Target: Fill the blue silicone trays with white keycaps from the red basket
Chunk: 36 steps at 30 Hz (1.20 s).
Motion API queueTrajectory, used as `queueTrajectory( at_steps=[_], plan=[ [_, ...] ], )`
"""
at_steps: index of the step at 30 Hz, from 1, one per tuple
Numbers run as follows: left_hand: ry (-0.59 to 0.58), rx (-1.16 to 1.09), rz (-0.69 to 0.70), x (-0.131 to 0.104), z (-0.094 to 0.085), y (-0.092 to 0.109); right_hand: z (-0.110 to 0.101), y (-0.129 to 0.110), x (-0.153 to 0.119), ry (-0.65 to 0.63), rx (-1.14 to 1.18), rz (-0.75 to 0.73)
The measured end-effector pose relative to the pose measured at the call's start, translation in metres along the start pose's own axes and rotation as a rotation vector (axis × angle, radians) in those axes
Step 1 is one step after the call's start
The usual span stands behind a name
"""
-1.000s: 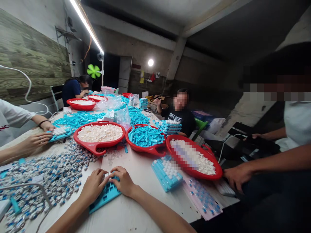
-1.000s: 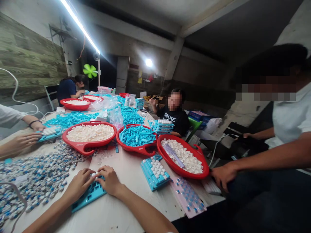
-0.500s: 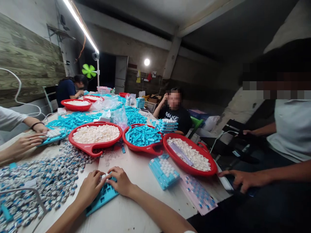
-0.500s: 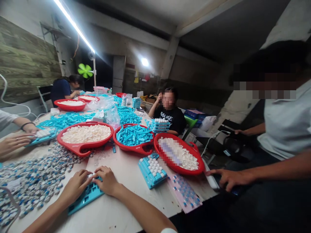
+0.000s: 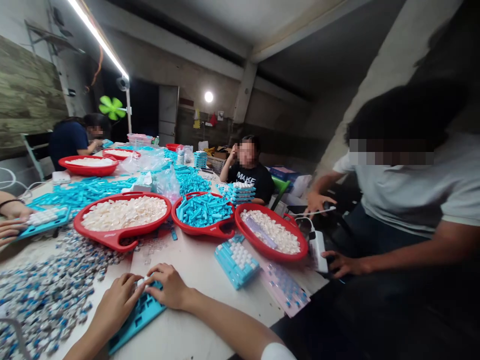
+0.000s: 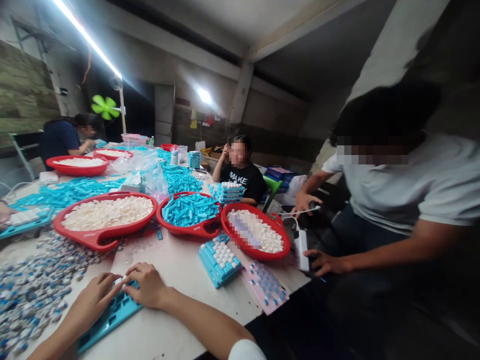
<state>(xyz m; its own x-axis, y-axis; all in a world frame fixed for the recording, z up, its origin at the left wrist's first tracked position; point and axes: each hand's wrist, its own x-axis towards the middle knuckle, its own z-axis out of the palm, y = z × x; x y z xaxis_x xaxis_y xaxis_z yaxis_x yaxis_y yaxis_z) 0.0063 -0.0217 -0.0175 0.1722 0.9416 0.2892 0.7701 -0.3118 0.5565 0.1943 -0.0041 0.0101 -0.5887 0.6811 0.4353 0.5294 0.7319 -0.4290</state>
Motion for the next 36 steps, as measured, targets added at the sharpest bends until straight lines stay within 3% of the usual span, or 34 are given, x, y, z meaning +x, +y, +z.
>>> queueTrajectory(
  at_steps=[11, 22, 36],
  plan=[
    [-0.028, -0.012, 0.005, 0.000, 0.005, -0.010, -0.002, -0.003, 0.000, -0.002, -0.020, 0.014],
    [-0.006, -0.043, -0.034, 0.005, -0.013, 0.020, -0.008, -0.003, 0.006, 0.039, 0.113, 0.023],
    [-0.059, -0.084, -0.025, 0.012, -0.021, 0.023, -0.013, 0.001, 0.007, 0.056, 0.129, -0.023]
  ],
)
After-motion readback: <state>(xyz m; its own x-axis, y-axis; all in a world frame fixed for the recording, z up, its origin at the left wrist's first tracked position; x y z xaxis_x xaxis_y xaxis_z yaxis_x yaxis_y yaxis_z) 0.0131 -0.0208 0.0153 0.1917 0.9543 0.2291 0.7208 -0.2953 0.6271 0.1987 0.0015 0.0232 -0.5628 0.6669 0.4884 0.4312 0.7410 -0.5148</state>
